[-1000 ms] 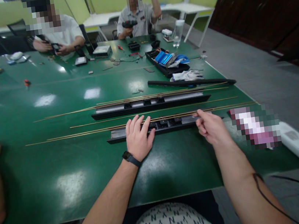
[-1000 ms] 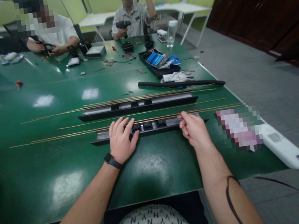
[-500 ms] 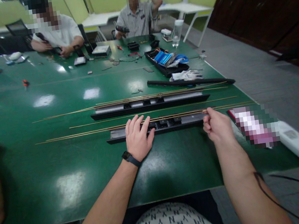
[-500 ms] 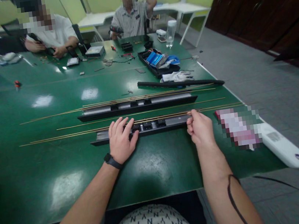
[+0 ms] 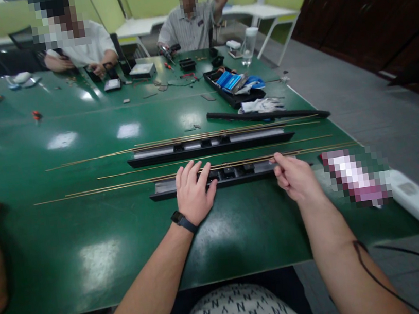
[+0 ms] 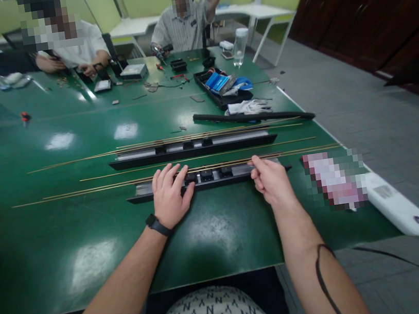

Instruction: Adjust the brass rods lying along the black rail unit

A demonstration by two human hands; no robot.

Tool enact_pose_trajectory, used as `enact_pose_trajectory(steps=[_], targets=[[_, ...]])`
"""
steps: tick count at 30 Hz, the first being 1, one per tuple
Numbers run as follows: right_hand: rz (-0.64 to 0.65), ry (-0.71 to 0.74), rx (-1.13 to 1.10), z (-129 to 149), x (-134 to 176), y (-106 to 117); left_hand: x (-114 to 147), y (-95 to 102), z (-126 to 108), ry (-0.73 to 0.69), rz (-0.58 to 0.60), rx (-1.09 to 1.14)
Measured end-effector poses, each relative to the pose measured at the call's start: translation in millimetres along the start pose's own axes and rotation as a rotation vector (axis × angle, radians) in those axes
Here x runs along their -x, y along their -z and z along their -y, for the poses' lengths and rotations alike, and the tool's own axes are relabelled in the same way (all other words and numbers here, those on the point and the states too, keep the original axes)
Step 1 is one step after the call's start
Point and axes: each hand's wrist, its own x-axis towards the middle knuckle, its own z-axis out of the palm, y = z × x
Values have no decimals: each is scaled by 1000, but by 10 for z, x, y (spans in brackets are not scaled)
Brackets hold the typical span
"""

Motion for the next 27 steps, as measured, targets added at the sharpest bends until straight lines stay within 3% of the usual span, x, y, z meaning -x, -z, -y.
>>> enact_pose_trajectory(steps=[10,20,23,27], targets=[[33,-18,-9,-20,-9,0,-8,-2,5,-9,-7,-11],[-216,46,-62,76,-46,92,3,-2,11,-10,-8,-6],[-184,38,-53,62,-38,86,3,-5,8,-3,-3,-1],[-44,2,-33,21,-12,39,-1,-9,9,-4,-8,-7]])
